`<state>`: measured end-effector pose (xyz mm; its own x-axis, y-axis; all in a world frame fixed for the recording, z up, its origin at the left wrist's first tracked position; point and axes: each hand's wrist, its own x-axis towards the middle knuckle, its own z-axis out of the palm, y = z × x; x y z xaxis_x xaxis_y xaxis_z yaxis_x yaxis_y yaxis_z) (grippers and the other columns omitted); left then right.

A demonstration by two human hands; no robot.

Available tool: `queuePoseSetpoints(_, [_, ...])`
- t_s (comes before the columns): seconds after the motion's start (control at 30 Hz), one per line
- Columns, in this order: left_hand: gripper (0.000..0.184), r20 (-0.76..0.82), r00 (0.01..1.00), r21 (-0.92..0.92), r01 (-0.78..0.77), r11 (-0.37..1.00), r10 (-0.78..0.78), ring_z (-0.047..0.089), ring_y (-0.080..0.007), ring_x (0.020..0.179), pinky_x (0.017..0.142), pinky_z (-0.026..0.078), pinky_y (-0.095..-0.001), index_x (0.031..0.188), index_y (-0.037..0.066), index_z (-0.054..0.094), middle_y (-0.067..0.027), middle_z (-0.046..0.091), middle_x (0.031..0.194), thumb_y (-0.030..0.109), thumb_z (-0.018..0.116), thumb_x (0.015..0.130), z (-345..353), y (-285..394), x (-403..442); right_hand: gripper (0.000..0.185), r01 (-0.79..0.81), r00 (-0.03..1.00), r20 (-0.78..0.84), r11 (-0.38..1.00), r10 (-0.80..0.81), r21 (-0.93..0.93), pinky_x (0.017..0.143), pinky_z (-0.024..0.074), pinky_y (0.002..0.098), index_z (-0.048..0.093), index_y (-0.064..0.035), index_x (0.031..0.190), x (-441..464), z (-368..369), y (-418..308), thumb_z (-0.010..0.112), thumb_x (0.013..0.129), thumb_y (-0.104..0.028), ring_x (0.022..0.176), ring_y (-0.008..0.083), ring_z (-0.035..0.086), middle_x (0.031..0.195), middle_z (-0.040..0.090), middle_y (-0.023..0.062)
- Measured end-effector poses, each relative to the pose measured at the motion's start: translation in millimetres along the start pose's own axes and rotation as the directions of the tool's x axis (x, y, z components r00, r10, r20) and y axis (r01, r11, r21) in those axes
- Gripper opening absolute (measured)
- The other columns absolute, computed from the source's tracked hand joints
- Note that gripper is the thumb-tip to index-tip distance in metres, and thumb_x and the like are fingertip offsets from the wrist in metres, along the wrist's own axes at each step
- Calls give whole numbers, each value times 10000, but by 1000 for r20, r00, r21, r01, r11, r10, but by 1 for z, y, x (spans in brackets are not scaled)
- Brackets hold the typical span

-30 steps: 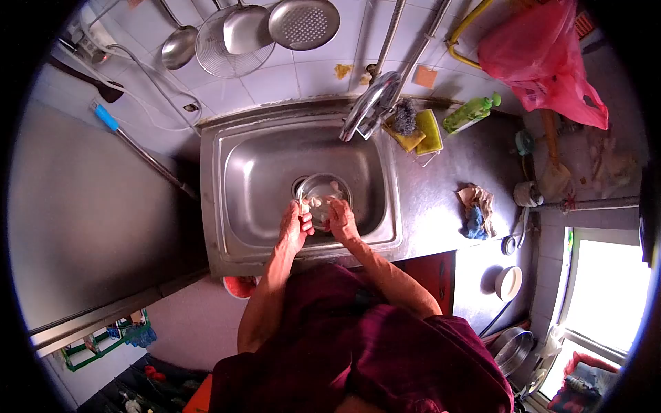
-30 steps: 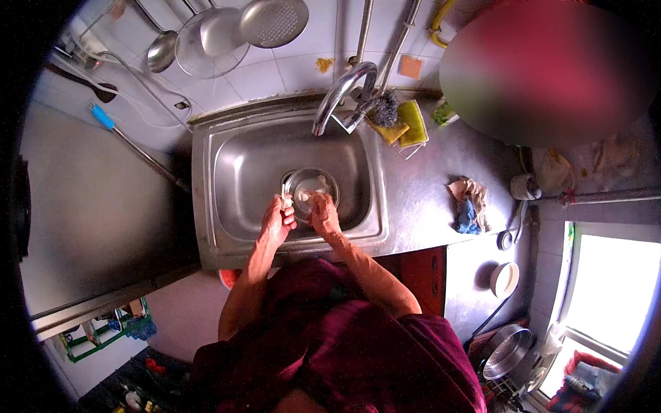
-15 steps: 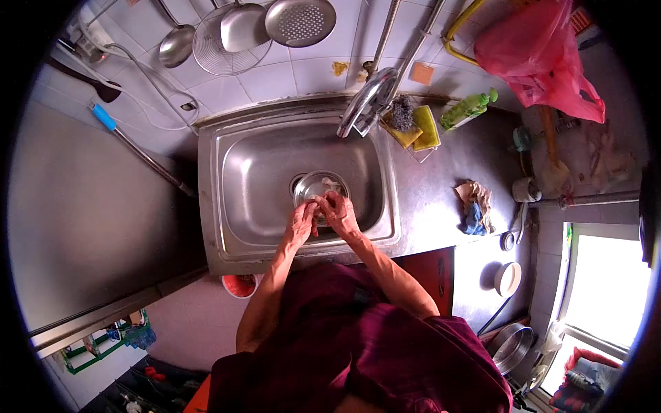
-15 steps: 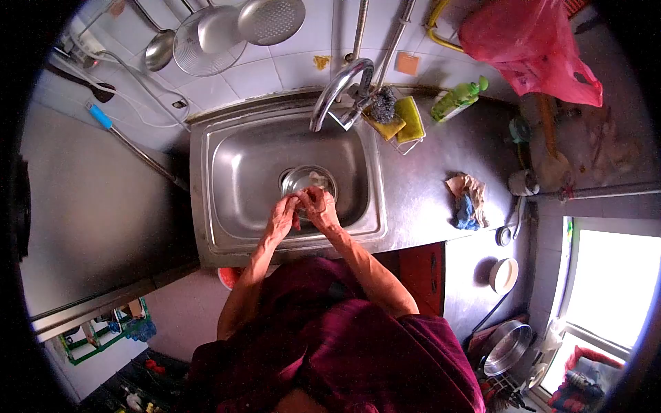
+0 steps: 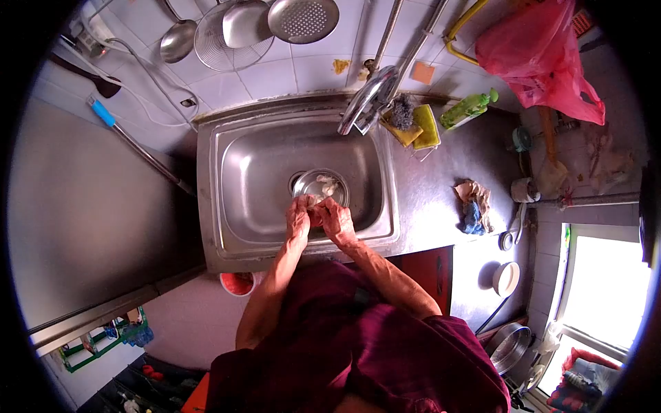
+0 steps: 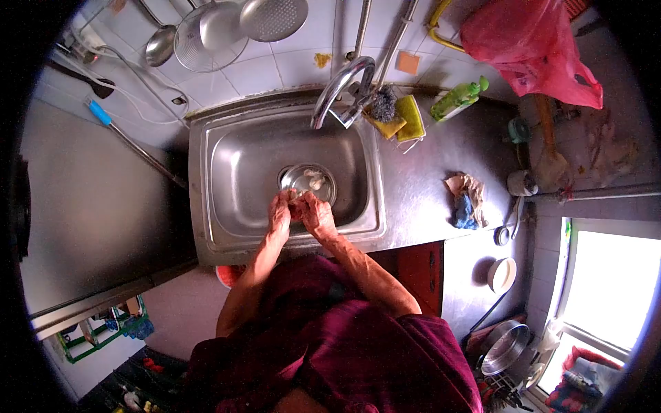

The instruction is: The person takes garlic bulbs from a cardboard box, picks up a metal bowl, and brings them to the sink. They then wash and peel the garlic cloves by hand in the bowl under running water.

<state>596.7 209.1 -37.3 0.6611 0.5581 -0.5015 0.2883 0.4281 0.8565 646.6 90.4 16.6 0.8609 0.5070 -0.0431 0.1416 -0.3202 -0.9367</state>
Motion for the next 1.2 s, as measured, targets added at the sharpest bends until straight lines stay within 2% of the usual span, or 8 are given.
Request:
queuePoseSetpoints(0.23, [294,137,990,-306,15,952,28,606,-105,874,785,501,-285,1144,109,618,-12,684,1047,361,517,1031,11,39,-10,164,61,988,-148,997,-52,54,616,548,331,598,-6,971,4,0,8,570,991,-166,691,185,692,801,696,121])
queuePoseSetpoints(0.33, [307,214,968,-316,-58,947,131,619,-109,909,801,518,-287,1175,111,588,-55,675,1178,371,517,1028,14,51,-12,302,-257,966,144,783,212,566,638,551,297,573,11,1099,7,-8,-3,531,1027,-279,663,168,659,906,670,83])
queuePoseSetpoints(0.5, [278,290,957,-236,73,969,-1,595,-125,1005,842,520,-306,1235,148,565,-46,649,1206,336,495,1042,14,57,-24,394,-511,859,433,525,274,681,644,540,277,608,-11,1138,10,-4,-10,532,1020,-380,686,130,637,872,665,61])
queuePoseSetpoints(0.63, [266,284,954,-322,2,947,95,585,-157,1022,903,500,-348,1189,143,593,-14,633,1151,341,491,1045,28,46,-23,447,-272,959,92,772,270,574,552,474,262,625,-26,1074,14,10,0,472,1034,-444,636,116,588,761,637,29])
queuePoseSetpoints(0.77, [302,318,836,449,-549,705,448,617,-224,1014,882,489,-360,1184,89,560,-102,657,1109,345,508,1032,16,48,-14,262,-364,925,165,922,342,132,487,472,355,584,-27,996,13,-3,7,523,1018,-281,599,201,599,822,621,127])
queuePoseSetpoints(0.87, [317,303,873,520,-488,701,383,651,-332,907,796,504,-421,1136,59,535,-177,666,997,354,468,1038,18,65,-20,205,353,933,144,767,-329,-536,553,508,501,508,-20,994,13,7,42,465,997,-220,664,372,647,809,603,198])
queuePoseSetpoints(1.03, [290,226,884,550,-463,695,410,627,-466,853,694,491,-517,1104,68,492,-229,649,910,334,387,1057,29,62,-18,121,312,949,123,796,-292,-518,546,503,476,503,-7,966,14,5,30,507,917,-117,677,367,625,855,553,181])
queuePoseSetpoints(1.2, [368,173,804,388,-587,711,569,578,-241,652,578,481,-385,1021,61,564,-93,597,762,382,390,1059,34,45,-3,166,294,917,-80,799,-390,-524,512,477,427,519,7,924,22,5,25,478,961,-150,602,354,583,821,567,196])
